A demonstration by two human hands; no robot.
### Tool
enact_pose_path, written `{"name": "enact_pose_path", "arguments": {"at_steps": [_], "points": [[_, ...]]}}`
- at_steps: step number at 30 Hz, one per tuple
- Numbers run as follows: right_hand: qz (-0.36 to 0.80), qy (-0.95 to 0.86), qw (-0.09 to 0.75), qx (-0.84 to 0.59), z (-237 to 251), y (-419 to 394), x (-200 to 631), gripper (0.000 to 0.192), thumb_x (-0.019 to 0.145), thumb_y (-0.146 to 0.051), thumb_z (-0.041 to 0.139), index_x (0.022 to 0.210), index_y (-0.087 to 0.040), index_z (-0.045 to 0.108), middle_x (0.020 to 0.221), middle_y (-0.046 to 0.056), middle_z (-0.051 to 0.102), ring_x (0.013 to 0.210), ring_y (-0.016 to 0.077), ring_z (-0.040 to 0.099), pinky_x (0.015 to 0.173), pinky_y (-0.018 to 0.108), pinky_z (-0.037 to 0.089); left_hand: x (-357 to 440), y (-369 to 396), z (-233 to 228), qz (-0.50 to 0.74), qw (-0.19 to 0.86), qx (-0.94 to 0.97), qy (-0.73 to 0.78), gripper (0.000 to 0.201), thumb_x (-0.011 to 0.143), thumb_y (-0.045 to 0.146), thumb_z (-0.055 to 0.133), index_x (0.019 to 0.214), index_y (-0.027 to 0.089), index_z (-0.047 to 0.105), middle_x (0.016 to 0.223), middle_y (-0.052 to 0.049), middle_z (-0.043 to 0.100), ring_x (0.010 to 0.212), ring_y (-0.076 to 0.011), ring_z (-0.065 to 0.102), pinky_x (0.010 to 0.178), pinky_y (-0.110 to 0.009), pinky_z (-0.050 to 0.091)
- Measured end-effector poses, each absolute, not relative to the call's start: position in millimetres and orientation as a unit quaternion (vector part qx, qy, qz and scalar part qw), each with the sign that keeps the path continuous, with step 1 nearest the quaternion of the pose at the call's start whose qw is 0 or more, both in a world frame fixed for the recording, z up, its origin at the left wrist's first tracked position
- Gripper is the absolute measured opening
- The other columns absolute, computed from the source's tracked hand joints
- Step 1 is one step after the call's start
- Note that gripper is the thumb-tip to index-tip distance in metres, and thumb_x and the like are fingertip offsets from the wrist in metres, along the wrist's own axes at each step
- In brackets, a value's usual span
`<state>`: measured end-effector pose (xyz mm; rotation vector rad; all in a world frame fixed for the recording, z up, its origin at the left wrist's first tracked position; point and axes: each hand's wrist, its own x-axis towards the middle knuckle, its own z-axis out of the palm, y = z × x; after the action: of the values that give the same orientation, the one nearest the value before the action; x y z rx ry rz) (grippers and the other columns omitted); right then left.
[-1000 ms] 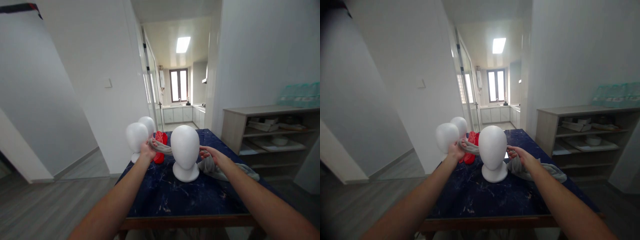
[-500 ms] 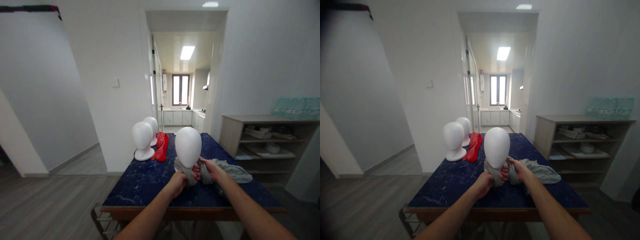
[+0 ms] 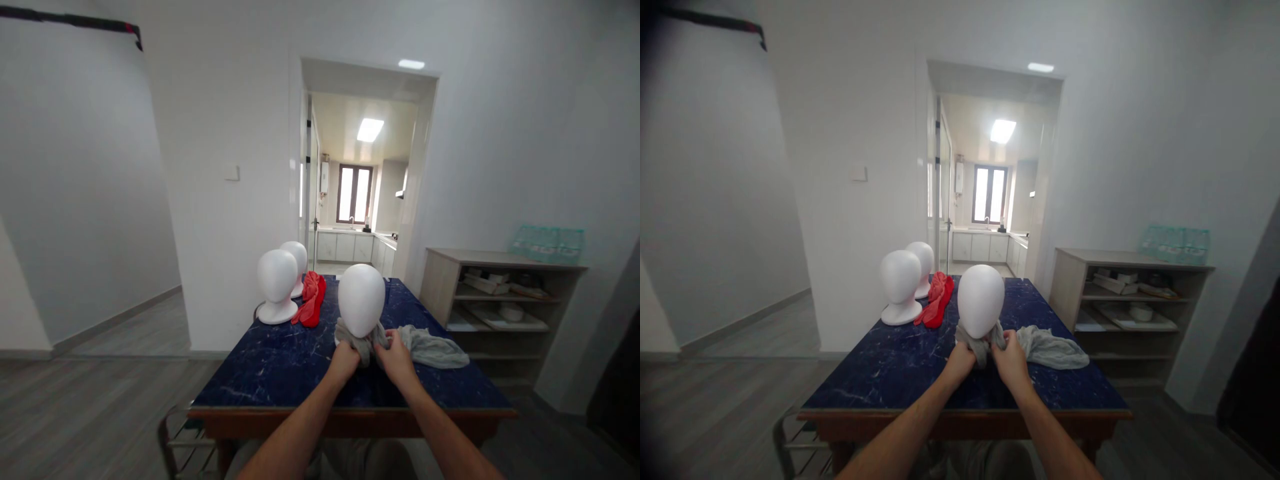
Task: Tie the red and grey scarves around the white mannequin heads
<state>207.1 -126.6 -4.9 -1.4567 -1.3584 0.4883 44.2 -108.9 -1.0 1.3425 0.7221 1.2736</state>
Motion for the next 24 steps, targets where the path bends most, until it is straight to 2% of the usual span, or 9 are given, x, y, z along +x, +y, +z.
{"name": "enact_pose_path", "arguments": {"at_steps": [3, 6, 9, 13, 18, 21, 24], "points": [[0.198, -0.608, 0.518, -0.569, -11, -137, 201, 0.016, 0.089, -0.043, 0.064, 0.092, -0.028, 0.065, 0.096, 0.008, 0.076, 0.096, 0.0324, 0.07, 0.088, 0.041, 0.052, 45, -106, -2, 0.557, 0.436, 0.636, 0.308, 0.027, 0.07, 0.027, 0.079, 0.096, 0.023, 0.078, 0.108, -0.013, 0.08, 0.133, -0.0363, 0.061, 0.121, -0.045, 0.037], [0.227, -0.632, 0.514, -0.534, -11, -141, 189, 0.034, 0.096, -0.054, 0.052, 0.086, -0.027, 0.07, 0.091, 0.007, 0.077, 0.093, 0.0339, 0.07, 0.087, 0.044, 0.052, 46, -104, -10, 0.538, 0.407, 0.672, 0.306, 0.019, 0.077, 0.029, 0.073, 0.094, 0.025, 0.08, 0.108, -0.012, 0.08, 0.122, -0.0335, 0.068, 0.115, -0.041, 0.044], [0.254, -0.624, 0.524, -0.522, -8, -139, 181, 0.037, 0.092, -0.057, 0.058, 0.092, -0.024, 0.075, 0.097, 0.008, 0.079, 0.098, 0.0345, 0.071, 0.091, 0.045, 0.052, 47, -104, -18, 0.515, 0.4, 0.689, 0.316, 0.018, 0.08, 0.03, 0.069, 0.091, 0.021, 0.08, 0.098, -0.013, 0.08, 0.105, -0.0322, 0.073, 0.107, -0.044, 0.051], [0.289, -0.621, 0.524, -0.506, -8, -131, 179, 0.031, 0.073, -0.04, 0.077, 0.099, -0.022, 0.076, 0.1, 0.008, 0.079, 0.1, 0.0334, 0.072, 0.091, 0.042, 0.054, 47, -105, -24, 0.501, 0.397, 0.685, 0.349, 0.015, 0.077, 0.024, 0.069, 0.086, 0.019, 0.08, 0.092, -0.013, 0.08, 0.09, -0.0303, 0.073, 0.092, -0.041, 0.057], [0.27, -0.641, 0.485, -0.53, -6, -121, 185, 0.024, 0.072, -0.019, 0.065, 0.095, -0.023, 0.069, 0.086, 0.003, 0.075, 0.085, 0.0272, 0.071, 0.077, 0.034, 0.052, 48, -102, -26, 0.517, 0.36, 0.659, 0.41, 0.02, 0.075, 0.019, 0.069, 0.091, 0.02, 0.08, 0.095, -0.011, 0.081, 0.092, -0.0317, 0.075, 0.09, -0.041, 0.056], [0.182, -0.65, 0.477, -0.563, -4, -118, 190, 0.023, 0.072, -0.01, 0.059, 0.089, -0.026, 0.058, 0.077, 0.001, 0.068, 0.078, 0.0247, 0.067, 0.072, 0.031, 0.046, 47, -95, -31, 0.525, 0.355, 0.634, 0.443, 0.021, 0.075, 0.024, 0.073, 0.095, 0.018, 0.078, 0.098, -0.013, 0.081, 0.094, -0.0336, 0.075, 0.088, -0.042, 0.055], [0.089, -0.665, 0.45, -0.589, -6, -114, 195, 0.026, 0.075, -0.006, 0.056, 0.09, -0.026, 0.05, 0.073, 0.0, 0.061, 0.074, 0.0236, 0.063, 0.069, 0.03, 0.04, 44, -87, -35, 0.539, 0.41, 0.604, 0.42, 0.027, 0.071, 0.021, 0.076, 0.098, 0.017, 0.078, 0.102, -0.012, 0.081, 0.098, -0.0326, 0.074, 0.088, -0.039, 0.054]]}}
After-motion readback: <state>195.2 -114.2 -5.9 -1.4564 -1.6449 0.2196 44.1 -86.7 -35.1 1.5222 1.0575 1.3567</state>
